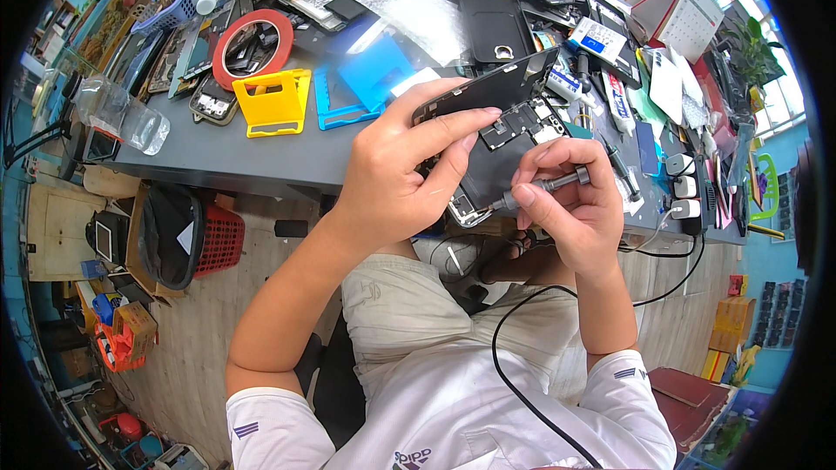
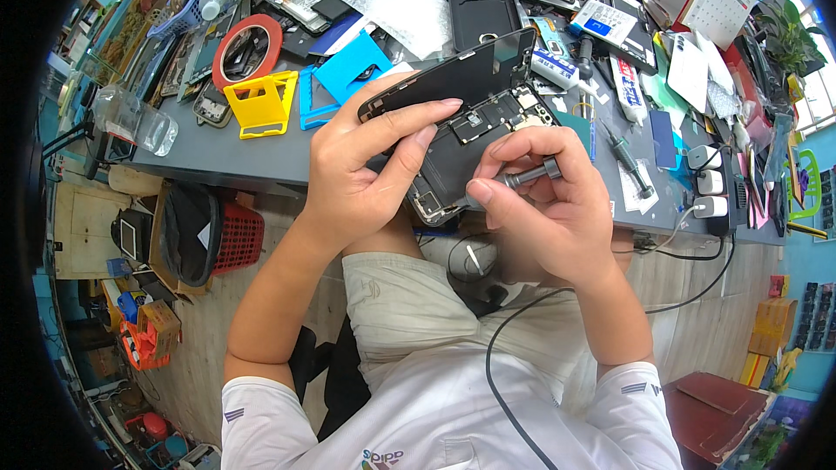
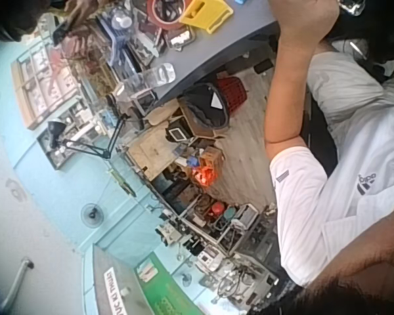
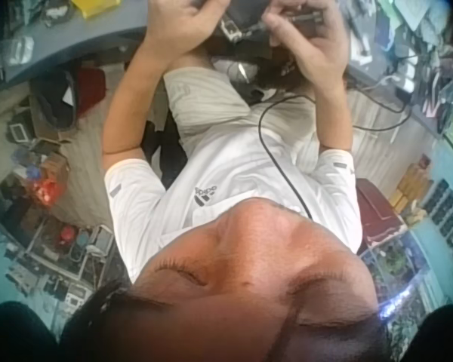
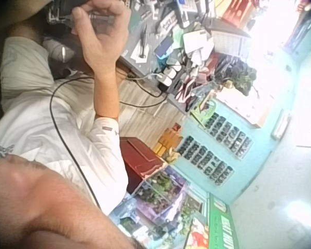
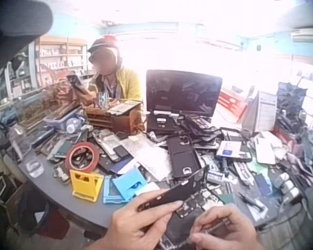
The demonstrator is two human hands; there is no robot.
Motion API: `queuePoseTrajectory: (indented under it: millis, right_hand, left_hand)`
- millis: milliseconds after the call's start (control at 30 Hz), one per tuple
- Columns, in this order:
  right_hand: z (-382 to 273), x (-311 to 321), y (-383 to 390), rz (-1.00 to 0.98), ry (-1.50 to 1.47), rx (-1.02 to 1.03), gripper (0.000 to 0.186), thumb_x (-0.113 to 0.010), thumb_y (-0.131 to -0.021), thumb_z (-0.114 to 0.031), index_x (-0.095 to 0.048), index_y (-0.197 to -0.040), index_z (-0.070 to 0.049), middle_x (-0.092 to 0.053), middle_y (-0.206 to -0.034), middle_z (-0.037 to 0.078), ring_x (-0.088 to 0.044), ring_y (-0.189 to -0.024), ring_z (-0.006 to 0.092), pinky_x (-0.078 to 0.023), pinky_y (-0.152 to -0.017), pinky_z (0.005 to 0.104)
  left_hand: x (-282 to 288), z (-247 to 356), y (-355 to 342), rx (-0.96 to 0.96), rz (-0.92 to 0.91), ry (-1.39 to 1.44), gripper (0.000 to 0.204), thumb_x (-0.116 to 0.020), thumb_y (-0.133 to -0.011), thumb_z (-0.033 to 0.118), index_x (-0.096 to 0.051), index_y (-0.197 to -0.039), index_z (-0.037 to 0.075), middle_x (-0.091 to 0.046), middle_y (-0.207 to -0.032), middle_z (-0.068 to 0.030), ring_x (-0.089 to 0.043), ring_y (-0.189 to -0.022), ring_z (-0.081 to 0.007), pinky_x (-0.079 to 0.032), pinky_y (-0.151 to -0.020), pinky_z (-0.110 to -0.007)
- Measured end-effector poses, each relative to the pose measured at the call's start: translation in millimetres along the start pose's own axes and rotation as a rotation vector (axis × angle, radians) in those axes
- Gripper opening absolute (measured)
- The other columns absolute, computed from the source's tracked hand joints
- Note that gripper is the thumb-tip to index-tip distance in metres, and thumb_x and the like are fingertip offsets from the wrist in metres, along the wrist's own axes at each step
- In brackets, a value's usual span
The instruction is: The person uses a screwdriver to remove screws from the internal frame of a disassembled smartphone. They then pick up a white smartphone, unlock it, and navigate the screen to check settings. The person returns to the disassembled device to continue unscrewing components.
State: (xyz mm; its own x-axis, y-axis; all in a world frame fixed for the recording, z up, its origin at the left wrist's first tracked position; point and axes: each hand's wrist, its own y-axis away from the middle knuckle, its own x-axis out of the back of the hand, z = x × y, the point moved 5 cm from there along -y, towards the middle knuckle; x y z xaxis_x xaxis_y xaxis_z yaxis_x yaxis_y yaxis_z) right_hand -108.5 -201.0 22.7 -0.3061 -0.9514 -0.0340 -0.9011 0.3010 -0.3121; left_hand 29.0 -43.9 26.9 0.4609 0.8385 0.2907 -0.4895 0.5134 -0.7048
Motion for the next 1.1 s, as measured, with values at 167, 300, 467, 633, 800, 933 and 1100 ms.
queuePoseTrajectory:
  millis: [167, 300, 467, 633, 800, 933, 1100]
  right_hand:
    - [-0.5, -1.7, -0.3, 0.006, -0.008, -0.006, 0.035, -0.076, -0.093, 0.011, -0.056, -0.12, 0.001, -0.065, -0.111, 0.012, -0.065, -0.095, 0.0122, -0.061, -0.068, 0.0244]
    - [-0.3, -1.7, -0.7, 0.008, -0.007, -0.01, 0.035, -0.076, -0.093, 0.011, -0.056, -0.12, 0.001, -0.065, -0.111, 0.012, -0.065, -0.095, 0.0121, -0.061, -0.067, 0.0242]
    - [-1.5, -1.8, -0.6, 0.013, 0.002, -0.029, 0.034, -0.077, -0.093, 0.01, -0.057, -0.119, 0.001, -0.065, -0.111, 0.012, -0.064, -0.095, 0.012, -0.061, -0.067, 0.0241]
    - [0.2, -2.5, -3.0, 0.005, 0.008, -0.04, 0.033, -0.078, -0.093, 0.008, -0.057, -0.119, 0.002, -0.066, -0.109, 0.012, -0.065, -0.093, 0.0113, -0.06, -0.066, 0.0239]
    - [-2.2, -2.9, -4.0, 0.02, 0.009, -0.078, 0.032, -0.079, -0.093, 0.007, -0.058, -0.118, 0.002, -0.068, -0.106, 0.011, -0.066, -0.088, 0.0104, -0.061, -0.065, 0.0239]
    - [-2.3, -3.5, -4.7, 0.011, 0.007, -0.092, 0.032, -0.079, -0.093, 0.006, -0.059, -0.118, 0.002, -0.069, -0.105, 0.011, -0.066, -0.089, 0.0104, -0.061, -0.066, 0.0241]
    - [-1.6, -3.6, -5.3, 0.002, 0.016, -0.078, 0.031, -0.078, -0.094, 0.006, -0.059, -0.118, 0.002, -0.069, -0.107, 0.011, -0.067, -0.09, 0.0109, -0.062, -0.067, 0.0246]
  left_hand:
    - [-0.3, -1.0, 0.6, 0.001, 0.001, 0.007, 0.03, -0.073, -0.093, -0.001, -0.083, -0.12, 0.008, -0.077, -0.12, -0.0208, -0.072, -0.117, -0.0316, -0.056, -0.103, -0.04]
    - [0.4, 0.6, 0.0, 0.001, -0.007, -0.016, 0.03, -0.073, -0.093, -0.001, -0.083, -0.12, 0.009, -0.077, -0.119, -0.0206, -0.072, -0.118, -0.0316, -0.056, -0.103, -0.04]
    - [0.2, 1.5, -0.5, -0.001, 0.009, -0.003, 0.03, -0.073, -0.093, -0.002, -0.083, -0.12, 0.009, -0.077, -0.119, -0.0203, -0.072, -0.117, -0.0317, -0.057, -0.102, -0.04]
    - [1.0, 0.2, 0.5, -0.003, 0.006, -0.007, 0.03, -0.073, -0.093, -0.001, -0.083, -0.12, 0.008, -0.077, -0.119, -0.0206, -0.073, -0.116, -0.0316, -0.057, -0.101, -0.04]
    - [0.1, -0.3, -0.2, -0.006, 0.004, 0.005, 0.03, -0.073, -0.093, -0.001, -0.083, -0.12, 0.008, -0.077, -0.119, -0.0205, -0.072, -0.116, -0.0317, -0.056, -0.102, -0.04]
    - [0.8, -0.3, 0.2, -0.005, -0.003, -0.004, 0.03, -0.073, -0.093, -0.001, -0.083, -0.12, 0.008, -0.077, -0.119, -0.0204, -0.072, -0.117, -0.0318, -0.056, -0.103, -0.04]
    - [0.5, -0.9, 0.4, -0.003, -0.001, 0.004, 0.03, -0.073, -0.093, -0.001, -0.083, -0.12, 0.009, -0.076, -0.119, -0.0204, -0.072, -0.116, -0.0317, -0.056, -0.102, -0.04]
